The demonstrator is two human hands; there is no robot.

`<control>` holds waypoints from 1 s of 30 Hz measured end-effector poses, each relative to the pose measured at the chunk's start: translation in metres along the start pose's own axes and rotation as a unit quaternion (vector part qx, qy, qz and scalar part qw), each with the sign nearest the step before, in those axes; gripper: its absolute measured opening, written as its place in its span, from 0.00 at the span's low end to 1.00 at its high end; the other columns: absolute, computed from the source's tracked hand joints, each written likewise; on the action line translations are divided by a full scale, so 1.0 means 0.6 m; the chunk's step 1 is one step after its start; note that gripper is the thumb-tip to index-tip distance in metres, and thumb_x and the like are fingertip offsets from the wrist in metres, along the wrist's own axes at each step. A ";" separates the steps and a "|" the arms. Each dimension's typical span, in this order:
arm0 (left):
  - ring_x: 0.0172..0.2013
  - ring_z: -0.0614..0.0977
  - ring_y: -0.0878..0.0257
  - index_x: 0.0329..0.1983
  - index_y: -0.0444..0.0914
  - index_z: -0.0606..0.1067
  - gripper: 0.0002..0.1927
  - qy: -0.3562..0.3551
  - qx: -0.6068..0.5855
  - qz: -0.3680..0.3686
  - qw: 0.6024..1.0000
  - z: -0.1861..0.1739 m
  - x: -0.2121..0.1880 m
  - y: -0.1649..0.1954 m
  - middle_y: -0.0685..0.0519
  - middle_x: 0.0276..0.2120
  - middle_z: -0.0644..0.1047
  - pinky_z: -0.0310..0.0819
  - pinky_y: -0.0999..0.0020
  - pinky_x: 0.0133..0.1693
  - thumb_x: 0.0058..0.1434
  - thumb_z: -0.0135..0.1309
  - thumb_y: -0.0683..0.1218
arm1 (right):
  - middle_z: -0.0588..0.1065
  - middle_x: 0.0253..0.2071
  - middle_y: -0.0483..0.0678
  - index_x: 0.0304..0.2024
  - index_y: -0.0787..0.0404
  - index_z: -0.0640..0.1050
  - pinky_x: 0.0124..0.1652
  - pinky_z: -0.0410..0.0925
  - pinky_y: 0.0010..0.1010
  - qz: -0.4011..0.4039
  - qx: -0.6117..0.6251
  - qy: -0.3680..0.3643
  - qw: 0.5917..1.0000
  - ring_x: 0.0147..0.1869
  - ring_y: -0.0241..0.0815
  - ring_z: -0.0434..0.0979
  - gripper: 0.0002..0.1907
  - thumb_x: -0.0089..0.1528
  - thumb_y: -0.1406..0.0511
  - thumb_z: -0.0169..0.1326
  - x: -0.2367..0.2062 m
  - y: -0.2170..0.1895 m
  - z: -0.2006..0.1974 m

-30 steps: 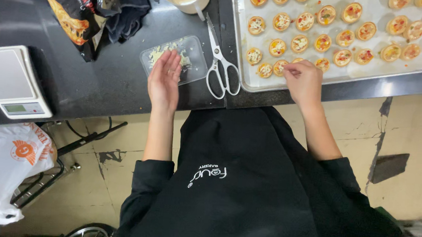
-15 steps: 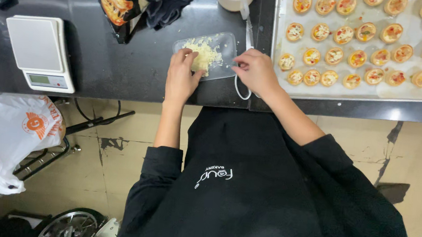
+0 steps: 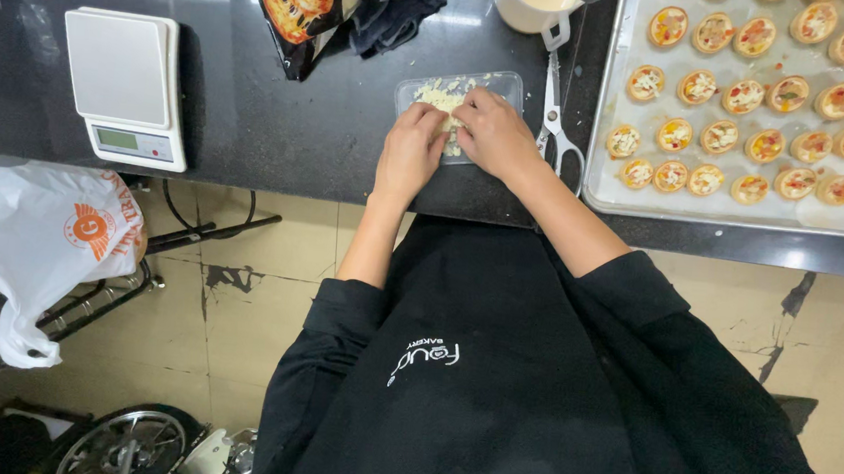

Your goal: The person sprinkles shredded cheese onto small tart shells arranged on a baking tray. They repeatedly take small pinches of cheese from a container and distribute it over the tarts one by one.

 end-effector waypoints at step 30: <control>0.49 0.79 0.55 0.53 0.28 0.70 0.17 -0.067 -0.793 -0.344 0.499 0.308 -0.015 0.018 0.44 0.50 0.75 0.75 0.58 0.52 0.75 0.39 0.47 | 0.79 0.46 0.54 0.50 0.67 0.81 0.49 0.73 0.38 0.059 0.049 0.063 0.995 0.49 0.55 0.80 0.20 0.53 0.72 0.62 -0.107 -0.038 -0.187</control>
Point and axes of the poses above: each hand's wrist, its own x-axis towards the middle knuckle, its own z-axis out of the palm, y = z × x, the point moved 8 cm from there along x, towards the middle knuckle
